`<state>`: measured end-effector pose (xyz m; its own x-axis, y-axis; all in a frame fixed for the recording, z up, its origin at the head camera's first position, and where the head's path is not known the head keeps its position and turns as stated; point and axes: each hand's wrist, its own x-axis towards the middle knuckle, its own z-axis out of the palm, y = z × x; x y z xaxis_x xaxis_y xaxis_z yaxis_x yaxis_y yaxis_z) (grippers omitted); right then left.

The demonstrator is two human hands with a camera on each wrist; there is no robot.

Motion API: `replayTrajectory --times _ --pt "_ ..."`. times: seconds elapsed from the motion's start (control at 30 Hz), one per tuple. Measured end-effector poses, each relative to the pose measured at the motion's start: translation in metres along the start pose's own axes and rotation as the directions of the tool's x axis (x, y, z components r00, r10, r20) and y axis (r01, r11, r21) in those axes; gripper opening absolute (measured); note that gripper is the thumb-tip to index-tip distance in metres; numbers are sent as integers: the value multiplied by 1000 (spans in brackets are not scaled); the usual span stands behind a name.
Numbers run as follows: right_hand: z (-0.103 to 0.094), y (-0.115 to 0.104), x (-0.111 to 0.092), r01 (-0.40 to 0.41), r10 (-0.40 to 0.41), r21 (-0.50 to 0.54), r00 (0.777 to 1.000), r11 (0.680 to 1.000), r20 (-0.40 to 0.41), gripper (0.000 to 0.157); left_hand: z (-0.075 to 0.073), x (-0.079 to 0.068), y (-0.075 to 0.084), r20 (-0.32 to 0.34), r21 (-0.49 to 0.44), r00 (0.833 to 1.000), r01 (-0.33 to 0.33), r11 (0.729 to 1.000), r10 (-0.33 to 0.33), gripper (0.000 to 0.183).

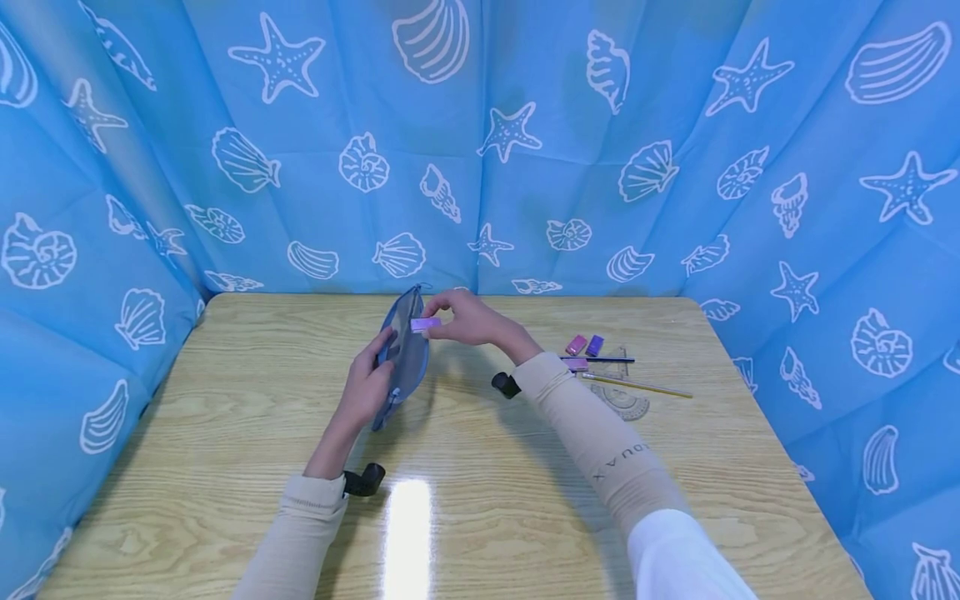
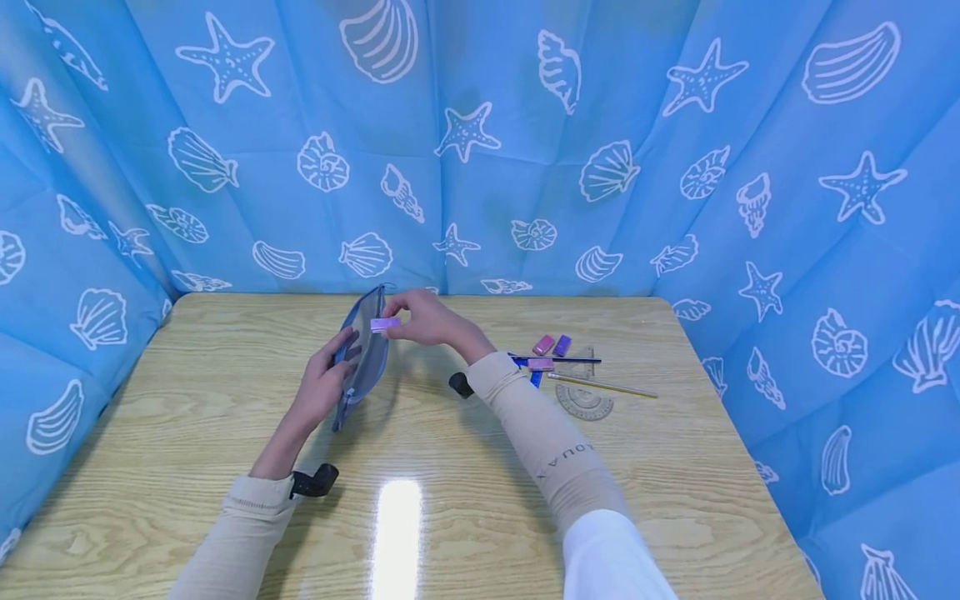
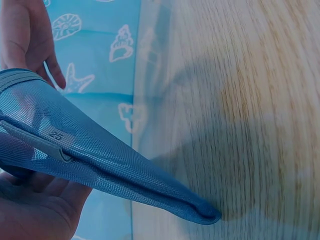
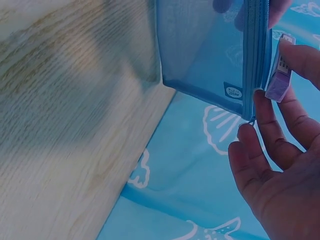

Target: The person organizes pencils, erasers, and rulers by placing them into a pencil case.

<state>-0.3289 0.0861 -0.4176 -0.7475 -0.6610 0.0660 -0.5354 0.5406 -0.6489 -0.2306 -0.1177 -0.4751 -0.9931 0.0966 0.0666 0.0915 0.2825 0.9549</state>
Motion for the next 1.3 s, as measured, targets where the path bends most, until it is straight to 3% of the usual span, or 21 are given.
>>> replayTrajectory --times 0.47,0.67,1.03,1.3 --pt "-4 -2 4 13 -14 -24 999 1000 -31 26 0 -1 2 23 -42 1000 5 999 -4 60" --pt "-5 4 0 30 -26 44 995 999 -93 27 -2 0 0 -10 -34 1000 10 999 -10 60" --pt "-5 22 -33 -20 56 192 982 981 -180 30 -5 -1 -3 -9 -46 1000 -1 999 1 60" --pt "4 46 -65 -62 119 249 967 966 -223 28 -9 -5 -3 -5 -126 1000 26 992 -26 60"
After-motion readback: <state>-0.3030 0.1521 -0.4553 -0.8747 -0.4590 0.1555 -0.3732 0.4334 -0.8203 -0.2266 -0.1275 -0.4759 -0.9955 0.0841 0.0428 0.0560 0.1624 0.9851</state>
